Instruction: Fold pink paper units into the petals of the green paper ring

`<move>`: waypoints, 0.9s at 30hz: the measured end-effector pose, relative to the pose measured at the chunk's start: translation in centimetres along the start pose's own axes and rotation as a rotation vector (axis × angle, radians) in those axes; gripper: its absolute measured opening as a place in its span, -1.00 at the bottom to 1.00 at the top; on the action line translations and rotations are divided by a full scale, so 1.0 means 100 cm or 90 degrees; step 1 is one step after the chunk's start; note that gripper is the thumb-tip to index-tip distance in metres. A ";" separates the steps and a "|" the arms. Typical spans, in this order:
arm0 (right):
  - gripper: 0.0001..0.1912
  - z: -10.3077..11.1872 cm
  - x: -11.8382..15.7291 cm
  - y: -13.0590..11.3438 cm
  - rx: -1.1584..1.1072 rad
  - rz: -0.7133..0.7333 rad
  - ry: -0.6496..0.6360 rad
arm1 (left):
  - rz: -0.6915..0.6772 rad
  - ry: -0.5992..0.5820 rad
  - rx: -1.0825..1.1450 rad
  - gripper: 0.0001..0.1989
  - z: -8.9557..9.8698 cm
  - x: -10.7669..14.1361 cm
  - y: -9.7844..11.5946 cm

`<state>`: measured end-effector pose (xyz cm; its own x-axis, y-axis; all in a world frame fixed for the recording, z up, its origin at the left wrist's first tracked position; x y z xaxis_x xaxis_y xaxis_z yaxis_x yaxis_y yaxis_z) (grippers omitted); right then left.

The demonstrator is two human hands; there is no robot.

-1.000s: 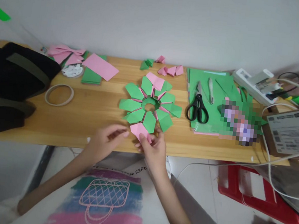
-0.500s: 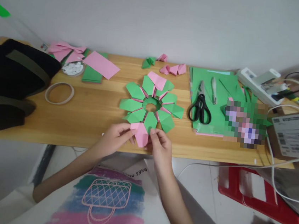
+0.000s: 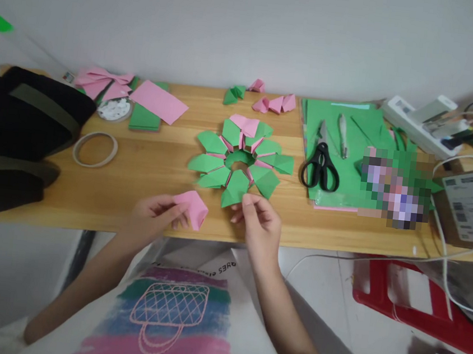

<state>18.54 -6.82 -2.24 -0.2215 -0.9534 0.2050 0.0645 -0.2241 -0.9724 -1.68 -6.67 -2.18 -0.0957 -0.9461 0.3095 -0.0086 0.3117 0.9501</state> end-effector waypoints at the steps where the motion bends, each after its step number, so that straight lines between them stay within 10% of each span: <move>1: -0.74 0.000 0.001 -0.002 0.020 0.028 -0.004 | -0.012 0.003 0.000 -0.80 0.001 0.001 0.002; 9: -0.56 0.000 0.002 -0.010 0.229 0.238 -0.015 | -0.093 0.027 -0.048 -0.86 -0.001 0.001 0.012; 18: -0.80 -0.014 -0.024 -0.020 0.239 0.204 -0.129 | -0.157 0.034 -0.031 -0.88 -0.003 -0.007 0.016; 27: -0.71 -0.014 -0.044 -0.072 0.228 0.198 -0.105 | -0.333 0.130 -0.033 -0.85 0.019 -0.027 0.074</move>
<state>17.67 -0.71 3.72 0.0159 -0.9988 -0.0459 0.4393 0.0482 -0.8971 -3.41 -1.63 3.95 0.1037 -0.9728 -0.2070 0.0458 -0.2033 0.9781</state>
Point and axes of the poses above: each hand's wrist, its own x-axis away from the middle knuckle, its own z-axis out of the back of the hand, y = z × x, the point moved 4 cm from there along -x, towards the middle knuckle, and after that the axes turned 9 degrees about x, right-handed, at the moved point
